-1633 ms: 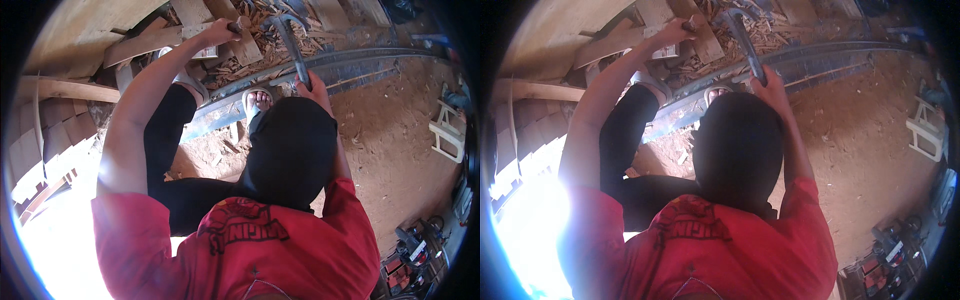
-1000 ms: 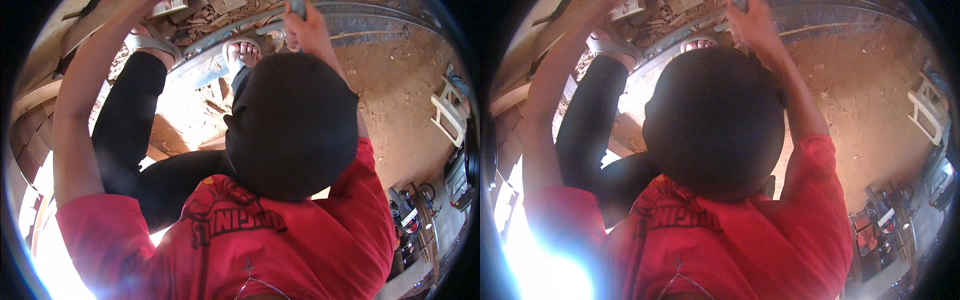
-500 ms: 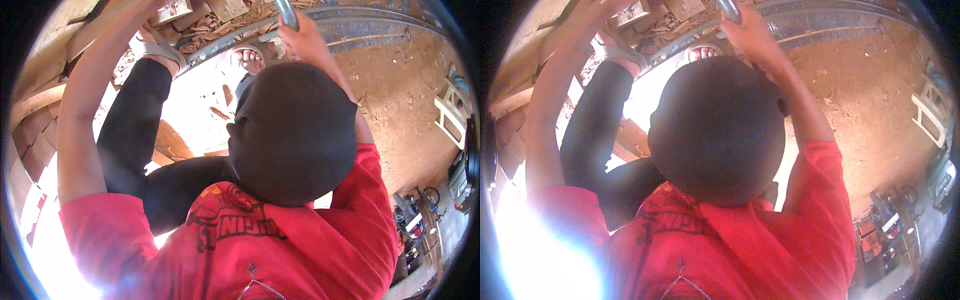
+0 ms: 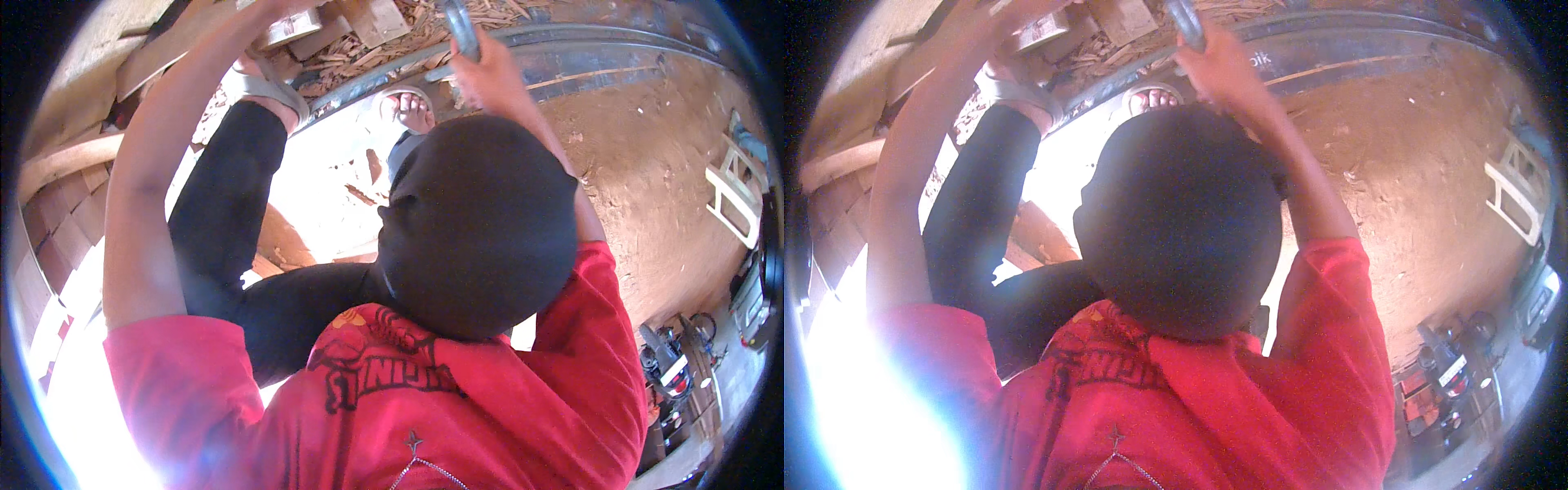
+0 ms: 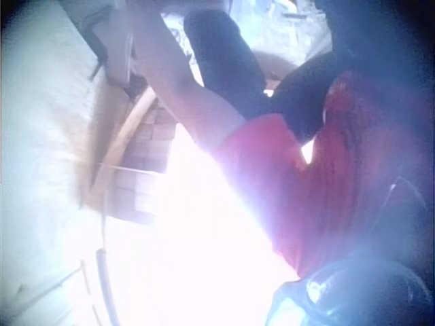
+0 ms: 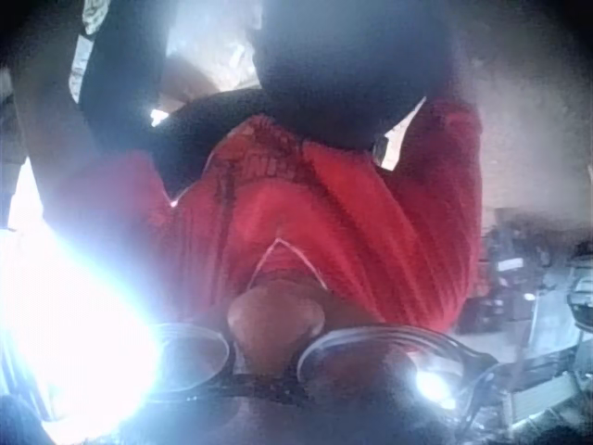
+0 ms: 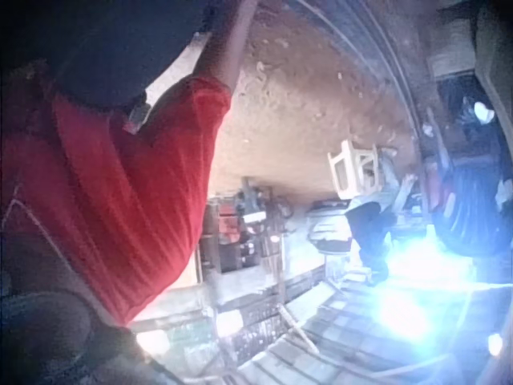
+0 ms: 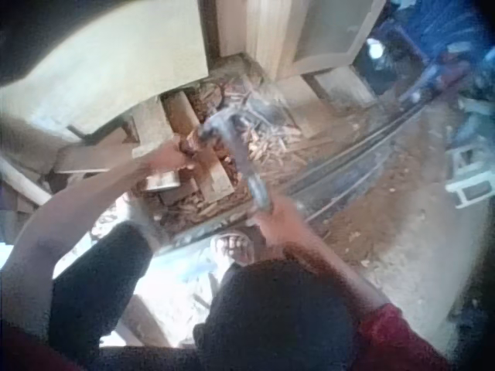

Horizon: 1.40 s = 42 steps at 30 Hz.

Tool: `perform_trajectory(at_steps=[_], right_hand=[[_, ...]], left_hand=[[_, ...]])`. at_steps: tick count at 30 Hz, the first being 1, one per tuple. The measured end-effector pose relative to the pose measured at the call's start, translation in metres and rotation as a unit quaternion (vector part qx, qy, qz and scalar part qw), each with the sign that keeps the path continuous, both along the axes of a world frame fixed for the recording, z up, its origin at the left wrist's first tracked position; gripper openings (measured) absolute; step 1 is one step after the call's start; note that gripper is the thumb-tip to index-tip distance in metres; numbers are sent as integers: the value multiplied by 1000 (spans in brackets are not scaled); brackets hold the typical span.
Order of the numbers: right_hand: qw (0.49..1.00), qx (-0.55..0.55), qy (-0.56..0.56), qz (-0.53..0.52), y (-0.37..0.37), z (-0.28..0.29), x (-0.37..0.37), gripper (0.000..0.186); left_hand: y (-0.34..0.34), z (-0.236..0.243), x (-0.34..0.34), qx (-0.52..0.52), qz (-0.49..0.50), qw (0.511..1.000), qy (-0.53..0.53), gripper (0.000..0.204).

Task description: The person is sitting on the floor and using a chisel and hammer to carve and shape a wooden beam. They repeatedly strike the chisel to remove wood shavings and adjust the piece as needed.

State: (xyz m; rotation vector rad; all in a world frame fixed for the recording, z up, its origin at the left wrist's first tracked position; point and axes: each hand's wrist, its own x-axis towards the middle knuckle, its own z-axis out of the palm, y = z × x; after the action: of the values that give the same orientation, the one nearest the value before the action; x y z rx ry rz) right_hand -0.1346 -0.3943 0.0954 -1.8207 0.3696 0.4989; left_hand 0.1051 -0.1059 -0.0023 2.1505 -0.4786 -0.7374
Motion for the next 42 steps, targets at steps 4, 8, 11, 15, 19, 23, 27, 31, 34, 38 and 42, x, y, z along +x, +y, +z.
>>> perform_trajectory(at_steps=[4, 8, 11, 15, 19, 23, 27, 31, 34, 38, 42], right_hand=[[997, 9, -30, -76, -2, -5, 1, 11], [996, -42, -50, -55, -3, -14, 0, 15], [992, -69, -79, -76, -4, -16, 1, 23], [969, 121, -58, -209, -1, -13, 1, 11], [961, -117, -249, -9, -2, -16, 3, 10], [981, 13, -74, -180, -4, -17, 0, 10], [971, -125, -201, -18, -4, -15, 3, 13], [980, 29, -25, -196, -9, -8, 1, 17], [995, -23, 0, -94, -11, -10, 7, 28], [992, -58, -105, -28, -7, -16, 12, 19], [948, 176, -119, -239, 6, -15, 13, 11]], left_hand=[[1, -1, 0, -3, -3, 1000, 24, 8], [1, 3, -2, -48, -30, 998, -26, 11], [-1, 5, -1, -32, -10, 999, 10, 13], [-1, 4, -4, -11, 21, 1000, -7, 14], [-4, 4, 0, -77, -46, 995, -41, 14], [-10, 10, -9, -46, 47, 998, -3, 18], [-15, 19, -7, -3, 36, 999, -5, 13], [-10, 13, -11, -21, 83, 996, 1, 9], [-7, -1, -2, -5, 75, 997, -19, 9], [-2, -21, 10, -193, 10, 981, 20, 8], [-2, -24, 12, -106, 46, 993, -9, 10]])
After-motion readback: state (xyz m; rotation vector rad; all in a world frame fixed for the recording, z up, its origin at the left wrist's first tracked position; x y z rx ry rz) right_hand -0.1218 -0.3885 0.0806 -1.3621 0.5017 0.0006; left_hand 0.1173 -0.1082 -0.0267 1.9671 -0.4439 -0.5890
